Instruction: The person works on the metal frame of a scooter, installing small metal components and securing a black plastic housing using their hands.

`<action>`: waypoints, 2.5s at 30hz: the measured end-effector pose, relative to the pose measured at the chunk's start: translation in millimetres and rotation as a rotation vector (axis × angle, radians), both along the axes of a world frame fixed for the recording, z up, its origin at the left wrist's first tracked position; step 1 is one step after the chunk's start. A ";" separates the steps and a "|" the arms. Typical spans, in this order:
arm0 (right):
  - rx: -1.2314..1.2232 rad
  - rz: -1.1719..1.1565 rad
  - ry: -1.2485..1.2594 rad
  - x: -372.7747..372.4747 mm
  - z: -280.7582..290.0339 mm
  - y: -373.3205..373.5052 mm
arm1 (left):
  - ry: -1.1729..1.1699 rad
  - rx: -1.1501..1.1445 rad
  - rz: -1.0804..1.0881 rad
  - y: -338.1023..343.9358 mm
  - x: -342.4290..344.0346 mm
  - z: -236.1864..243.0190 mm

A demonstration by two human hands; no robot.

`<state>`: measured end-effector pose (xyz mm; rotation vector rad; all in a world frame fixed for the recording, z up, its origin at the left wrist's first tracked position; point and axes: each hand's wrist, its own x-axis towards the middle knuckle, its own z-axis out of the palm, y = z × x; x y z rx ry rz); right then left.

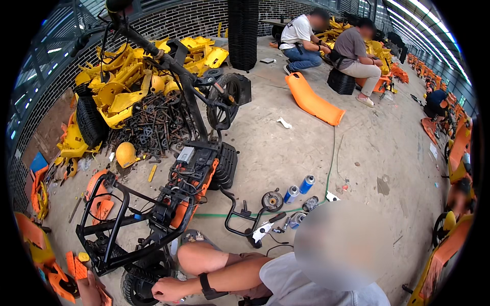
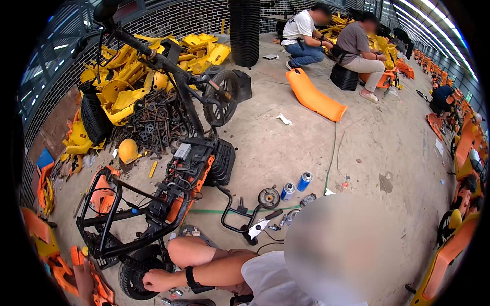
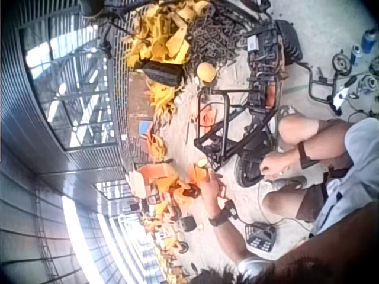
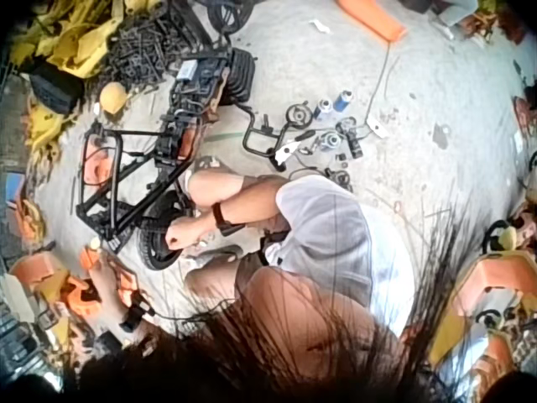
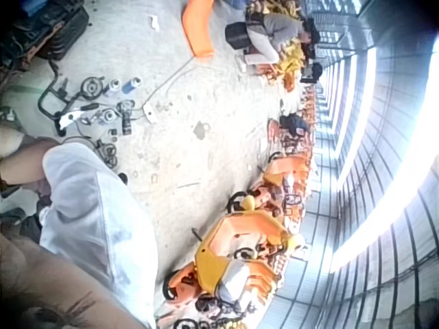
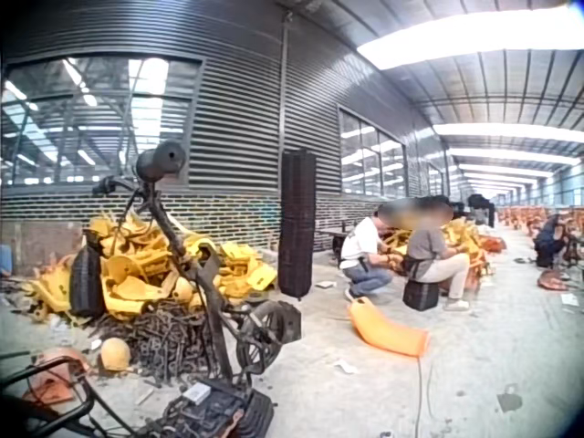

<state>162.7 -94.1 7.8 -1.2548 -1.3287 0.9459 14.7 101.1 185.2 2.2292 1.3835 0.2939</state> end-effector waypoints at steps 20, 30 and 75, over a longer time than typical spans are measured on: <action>0.081 -0.044 -0.044 -8.0 -11.6 8.7 | -0.232 0.039 -0.305 21.6 1.7 -12.5; 0.060 -0.058 -0.064 -5.0 -37.9 18.8 | -0.228 0.486 -0.419 -5.6 37.9 -10.6; -0.034 0.072 -0.155 -3.7 -6.5 6.1 | -0.449 -0.175 0.045 -37.6 34.2 10.5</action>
